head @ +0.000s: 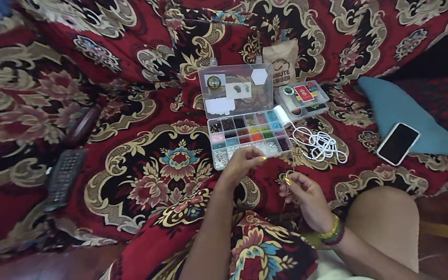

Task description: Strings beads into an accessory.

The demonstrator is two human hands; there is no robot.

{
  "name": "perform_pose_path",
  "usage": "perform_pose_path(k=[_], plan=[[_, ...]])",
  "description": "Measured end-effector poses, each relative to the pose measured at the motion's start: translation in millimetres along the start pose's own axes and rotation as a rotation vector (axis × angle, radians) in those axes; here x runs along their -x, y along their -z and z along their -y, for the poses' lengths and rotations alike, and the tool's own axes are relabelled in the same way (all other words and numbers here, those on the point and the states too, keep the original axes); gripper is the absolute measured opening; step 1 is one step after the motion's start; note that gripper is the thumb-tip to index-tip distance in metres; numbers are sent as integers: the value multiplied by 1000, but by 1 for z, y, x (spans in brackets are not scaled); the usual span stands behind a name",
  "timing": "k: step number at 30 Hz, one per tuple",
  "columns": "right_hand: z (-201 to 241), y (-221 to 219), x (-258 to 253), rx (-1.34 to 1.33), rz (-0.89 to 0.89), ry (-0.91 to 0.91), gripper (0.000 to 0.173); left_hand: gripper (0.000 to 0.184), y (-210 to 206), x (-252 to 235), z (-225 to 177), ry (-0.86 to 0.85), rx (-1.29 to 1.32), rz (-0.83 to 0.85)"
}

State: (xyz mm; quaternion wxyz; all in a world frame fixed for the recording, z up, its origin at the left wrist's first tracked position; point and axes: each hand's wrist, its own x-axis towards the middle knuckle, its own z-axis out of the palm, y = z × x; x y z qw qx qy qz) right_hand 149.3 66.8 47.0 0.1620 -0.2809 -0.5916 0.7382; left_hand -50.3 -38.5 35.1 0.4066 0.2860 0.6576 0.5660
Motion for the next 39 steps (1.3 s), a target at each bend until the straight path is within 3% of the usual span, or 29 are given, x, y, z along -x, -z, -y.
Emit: perform_pose_path(k=[2, 6, 39], plan=[[0, 1, 0, -13, 13, 6, 12, 9, -14, -3, 8, 48, 269, 172], [0, 1, 0, -7, 10, -11, 12, 15, -30, -8, 16, 172, 401, 326], [0, -2, 4, -19, 59, -51, 10, 18, -30, -9, 20, 146, 407, 438]])
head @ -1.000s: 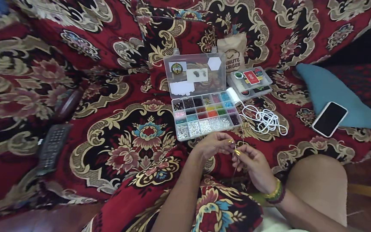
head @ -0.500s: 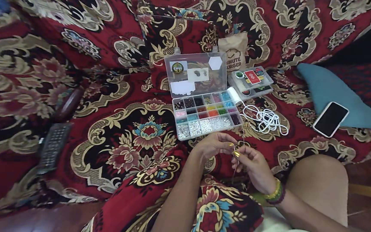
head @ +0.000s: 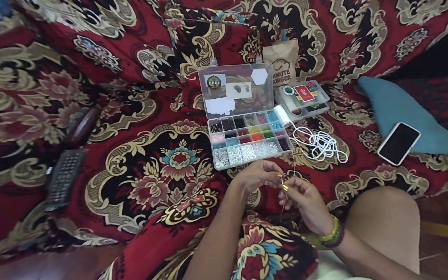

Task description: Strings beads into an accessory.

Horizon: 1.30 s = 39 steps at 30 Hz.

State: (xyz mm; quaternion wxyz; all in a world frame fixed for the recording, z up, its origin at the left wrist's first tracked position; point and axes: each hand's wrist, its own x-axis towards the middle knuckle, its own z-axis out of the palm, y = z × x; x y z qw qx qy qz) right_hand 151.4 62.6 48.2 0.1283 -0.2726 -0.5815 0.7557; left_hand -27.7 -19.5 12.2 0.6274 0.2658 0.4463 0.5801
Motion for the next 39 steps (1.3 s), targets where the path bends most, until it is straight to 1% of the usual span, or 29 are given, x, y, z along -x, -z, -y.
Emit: perform_pose_path(k=[10, 15, 21, 33, 39], plan=[[-1, -1, 0, 4, -10, 6, 11, 19, 1, 1, -1, -17, 14, -19], [0, -1, 0, 2, -3, 1, 10, 19, 1, 1, -2, 4, 13, -18], [0, -1, 0, 30, -4, 1, 11, 18, 3, 0, 1, -4, -29, 13], [2, -2, -1, 36, -1, -19, 10, 19, 5, 1, -1, -5, -23, 22], [1, -2, -1, 43, -3, -21, 9, 17, 6, 2, -2, 7, -60, 40]])
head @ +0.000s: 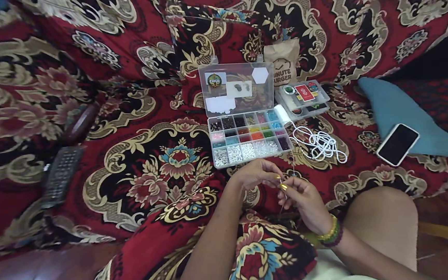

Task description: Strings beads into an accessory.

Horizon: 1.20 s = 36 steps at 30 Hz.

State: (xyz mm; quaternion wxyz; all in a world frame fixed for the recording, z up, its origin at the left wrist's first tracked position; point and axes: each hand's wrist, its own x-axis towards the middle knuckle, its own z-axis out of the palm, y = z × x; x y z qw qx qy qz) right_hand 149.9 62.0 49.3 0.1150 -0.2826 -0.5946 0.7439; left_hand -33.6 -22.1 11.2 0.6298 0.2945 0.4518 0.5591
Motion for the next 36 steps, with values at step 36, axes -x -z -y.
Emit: perform_pose_path(k=[36], plan=[[-9, 5, -3, -70, 85, -13, 23, 8, 3, -3, 3, -143, -73, -7]])
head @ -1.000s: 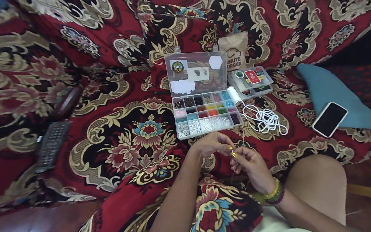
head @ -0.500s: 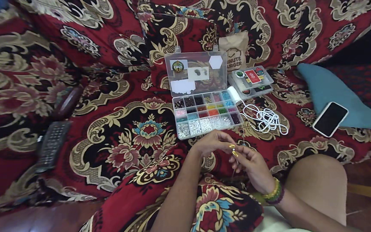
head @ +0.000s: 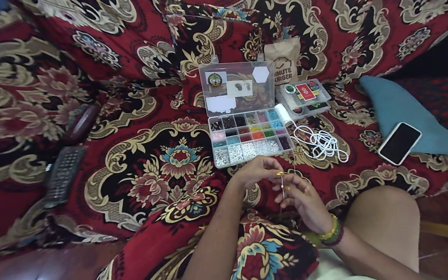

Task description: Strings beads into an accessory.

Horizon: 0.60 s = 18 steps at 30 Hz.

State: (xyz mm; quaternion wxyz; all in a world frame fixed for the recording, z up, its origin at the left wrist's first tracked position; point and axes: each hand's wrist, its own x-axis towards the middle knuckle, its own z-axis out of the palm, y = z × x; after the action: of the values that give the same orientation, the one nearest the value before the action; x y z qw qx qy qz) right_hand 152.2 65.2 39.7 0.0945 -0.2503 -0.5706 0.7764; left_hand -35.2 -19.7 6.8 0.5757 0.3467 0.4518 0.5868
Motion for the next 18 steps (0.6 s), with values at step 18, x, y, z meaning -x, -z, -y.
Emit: perform_pose_path(k=[18], plan=[[3, -5, 1, 58, -62, -2, 14, 18, 22, 35, -50, 129, -686, -638]])
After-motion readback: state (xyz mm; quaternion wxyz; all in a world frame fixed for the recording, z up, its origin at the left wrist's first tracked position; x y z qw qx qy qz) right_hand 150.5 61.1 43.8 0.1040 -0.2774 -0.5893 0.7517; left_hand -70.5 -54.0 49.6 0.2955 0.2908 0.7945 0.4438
